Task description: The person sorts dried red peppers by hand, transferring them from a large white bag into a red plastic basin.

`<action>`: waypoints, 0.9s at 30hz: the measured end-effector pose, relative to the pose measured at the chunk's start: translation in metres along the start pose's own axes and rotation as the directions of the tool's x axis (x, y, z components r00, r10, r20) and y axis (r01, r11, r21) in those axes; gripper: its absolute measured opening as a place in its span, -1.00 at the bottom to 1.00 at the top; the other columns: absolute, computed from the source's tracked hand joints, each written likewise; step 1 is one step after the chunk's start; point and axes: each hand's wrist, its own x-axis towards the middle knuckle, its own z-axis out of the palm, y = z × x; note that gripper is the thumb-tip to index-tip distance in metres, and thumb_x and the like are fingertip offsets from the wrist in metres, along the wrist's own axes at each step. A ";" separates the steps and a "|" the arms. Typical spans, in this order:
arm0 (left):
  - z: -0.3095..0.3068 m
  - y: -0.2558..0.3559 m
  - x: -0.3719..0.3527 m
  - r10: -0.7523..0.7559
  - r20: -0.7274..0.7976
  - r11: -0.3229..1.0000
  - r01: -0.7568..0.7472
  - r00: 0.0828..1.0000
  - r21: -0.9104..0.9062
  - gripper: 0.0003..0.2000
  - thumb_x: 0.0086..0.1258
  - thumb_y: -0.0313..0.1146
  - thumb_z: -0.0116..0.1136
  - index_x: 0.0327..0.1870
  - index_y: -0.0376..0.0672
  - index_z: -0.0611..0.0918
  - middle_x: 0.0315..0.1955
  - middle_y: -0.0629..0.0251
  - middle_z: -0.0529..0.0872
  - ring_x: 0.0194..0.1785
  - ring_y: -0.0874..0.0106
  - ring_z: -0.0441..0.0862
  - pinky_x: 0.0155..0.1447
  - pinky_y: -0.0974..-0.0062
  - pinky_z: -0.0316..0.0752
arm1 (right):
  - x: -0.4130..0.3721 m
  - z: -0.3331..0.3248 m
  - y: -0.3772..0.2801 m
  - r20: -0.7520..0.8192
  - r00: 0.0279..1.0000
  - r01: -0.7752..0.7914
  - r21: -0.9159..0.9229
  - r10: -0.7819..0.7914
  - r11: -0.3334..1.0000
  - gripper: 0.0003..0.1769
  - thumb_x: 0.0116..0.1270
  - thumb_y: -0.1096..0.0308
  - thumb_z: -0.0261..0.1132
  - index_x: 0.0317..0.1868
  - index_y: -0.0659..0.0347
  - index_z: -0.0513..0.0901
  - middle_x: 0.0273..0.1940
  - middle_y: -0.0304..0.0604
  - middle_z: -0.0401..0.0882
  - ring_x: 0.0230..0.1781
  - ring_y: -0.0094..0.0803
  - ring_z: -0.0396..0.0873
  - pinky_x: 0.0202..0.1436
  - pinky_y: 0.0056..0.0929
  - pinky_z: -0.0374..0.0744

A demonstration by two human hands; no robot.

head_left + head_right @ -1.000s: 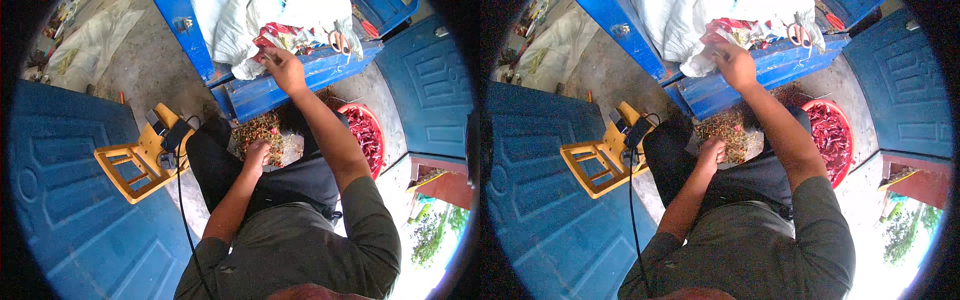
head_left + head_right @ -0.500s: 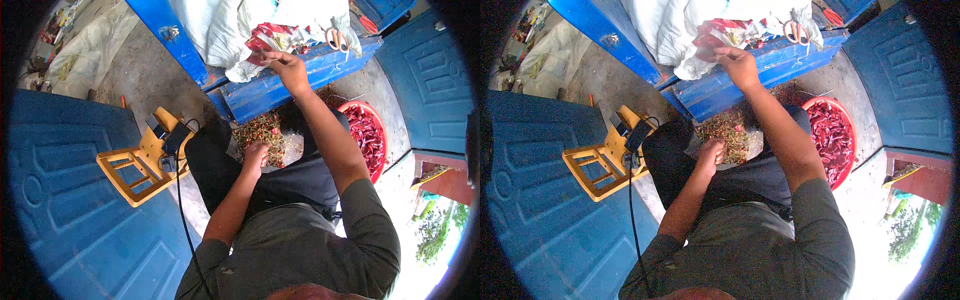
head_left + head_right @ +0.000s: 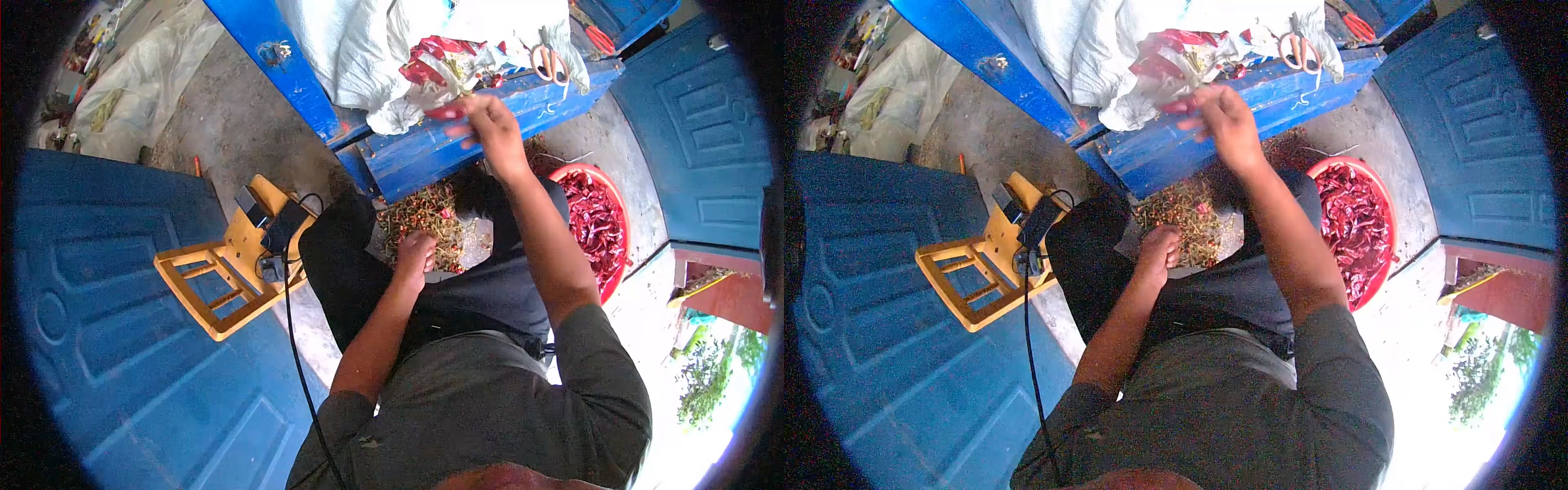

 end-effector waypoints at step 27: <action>-0.009 -0.017 -0.004 0.277 0.011 0.931 -0.271 0.961 0.246 -0.85 0.41 -0.40 0.09 -0.15 -0.23 0.65 -0.33 0.23 0.68 -0.28 0.37 0.68 -0.18 0.39 0.59 | -0.187 0.003 0.114 0.564 0.802 -0.025 -0.296 0.196 0.955 -0.83 0.28 0.53 0.40 -0.14 0.25 0.62 -0.23 -0.24 0.66 -0.16 -0.48 0.64 -0.05 -0.44 0.61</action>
